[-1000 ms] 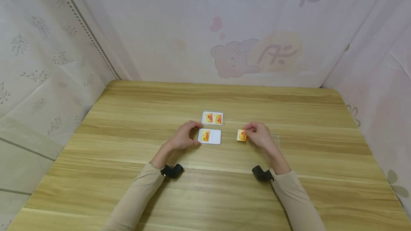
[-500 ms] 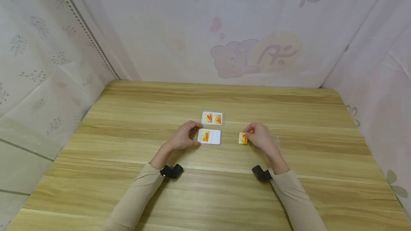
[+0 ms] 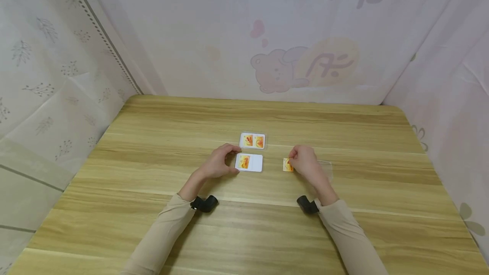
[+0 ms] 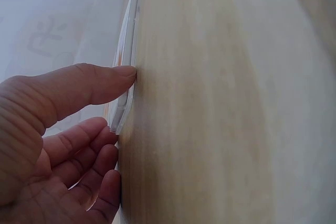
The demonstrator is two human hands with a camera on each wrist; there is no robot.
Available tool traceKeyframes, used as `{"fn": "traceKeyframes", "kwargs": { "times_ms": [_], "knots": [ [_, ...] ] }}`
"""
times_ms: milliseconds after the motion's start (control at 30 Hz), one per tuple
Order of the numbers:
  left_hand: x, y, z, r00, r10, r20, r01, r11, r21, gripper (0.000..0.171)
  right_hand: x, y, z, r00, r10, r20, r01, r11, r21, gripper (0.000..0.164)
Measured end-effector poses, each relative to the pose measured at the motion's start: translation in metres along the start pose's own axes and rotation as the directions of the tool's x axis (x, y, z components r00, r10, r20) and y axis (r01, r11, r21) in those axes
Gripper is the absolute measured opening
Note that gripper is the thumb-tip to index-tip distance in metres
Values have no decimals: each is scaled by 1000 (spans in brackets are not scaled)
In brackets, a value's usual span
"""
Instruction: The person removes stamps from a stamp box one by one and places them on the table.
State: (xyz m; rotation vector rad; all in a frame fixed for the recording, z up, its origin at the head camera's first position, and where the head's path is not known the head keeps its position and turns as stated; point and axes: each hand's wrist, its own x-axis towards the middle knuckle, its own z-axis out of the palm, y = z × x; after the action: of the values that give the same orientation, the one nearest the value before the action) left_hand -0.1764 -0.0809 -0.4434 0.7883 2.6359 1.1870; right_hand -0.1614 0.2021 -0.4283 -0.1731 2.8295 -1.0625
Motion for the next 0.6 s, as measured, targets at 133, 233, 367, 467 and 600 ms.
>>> {"fn": "traceKeyframes", "kwargs": {
  "times_ms": [133,233,367,467,600],
  "knots": [
    [0,0,0,1000,7,-6,-7,1000,-2,55,1,-1,2,1000,0,-13,0,999,-38,3],
    [-1,0,0,1000,5,-8,-5,1000,-5,55,1,-2,3,1000,8,-14,-9,998,-68,4],
    [-1,1,-1,1000,-5,-5,5,1000,-7,55,1,-4,1,1000,20,-10,-21,995,-99,6],
    [-1,1,-1,1000,-8,-3,8,1000,-5,55,0,-5,0,1000,22,-10,-23,994,-108,6],
    [-1,1,-1,1000,-2,-2,2,1000,4,54,-1,-4,0,1000,11,-18,-13,996,-91,5]
  ]
}}
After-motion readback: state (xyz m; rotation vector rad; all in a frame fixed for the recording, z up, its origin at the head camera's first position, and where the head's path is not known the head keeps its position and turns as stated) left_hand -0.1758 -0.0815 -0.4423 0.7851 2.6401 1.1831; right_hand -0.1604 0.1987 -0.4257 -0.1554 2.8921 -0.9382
